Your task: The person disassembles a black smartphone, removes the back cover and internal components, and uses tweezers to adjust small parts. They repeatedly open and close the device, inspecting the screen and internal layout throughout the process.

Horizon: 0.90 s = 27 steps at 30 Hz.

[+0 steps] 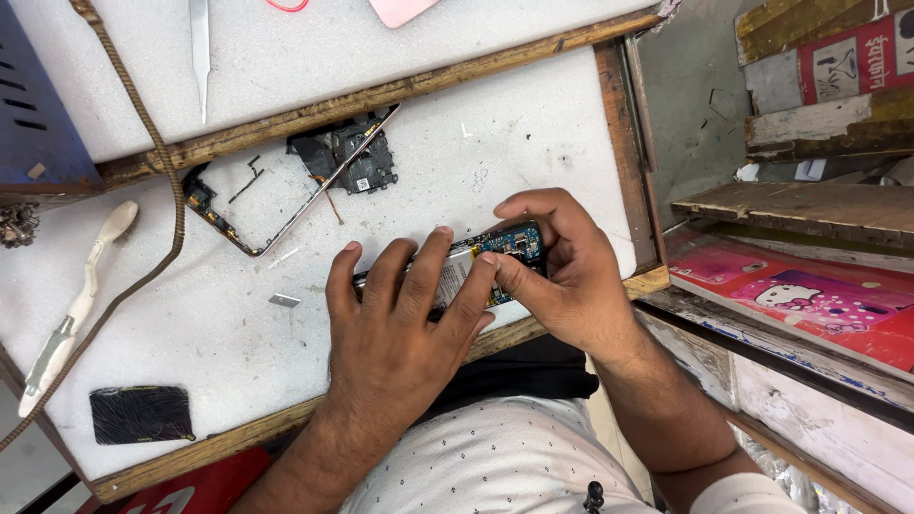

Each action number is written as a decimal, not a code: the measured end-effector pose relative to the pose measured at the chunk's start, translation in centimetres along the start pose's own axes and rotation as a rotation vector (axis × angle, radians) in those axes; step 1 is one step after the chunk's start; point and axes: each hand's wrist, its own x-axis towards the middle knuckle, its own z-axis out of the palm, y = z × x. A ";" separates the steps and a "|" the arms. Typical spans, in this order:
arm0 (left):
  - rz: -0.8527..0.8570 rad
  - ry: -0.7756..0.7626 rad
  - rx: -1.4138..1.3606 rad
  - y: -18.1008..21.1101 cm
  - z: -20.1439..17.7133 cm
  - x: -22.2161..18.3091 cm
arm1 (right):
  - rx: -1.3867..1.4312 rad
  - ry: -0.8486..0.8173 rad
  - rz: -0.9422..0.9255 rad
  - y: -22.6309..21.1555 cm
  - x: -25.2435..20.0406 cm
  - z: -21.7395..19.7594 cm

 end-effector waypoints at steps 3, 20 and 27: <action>0.007 0.021 0.022 0.0 0.3 -0.2 | -0.052 -0.005 0.009 0.0 -0.1 0.0; 0.028 0.136 -0.134 -0.2 -2.4 1.4 | 0.447 -0.215 -0.101 -3.3 -1.0 -1.7; -0.390 0.162 -2.100 -1.4 -4.3 1.9 | 0.294 -0.030 -0.088 -2.9 2.7 -0.2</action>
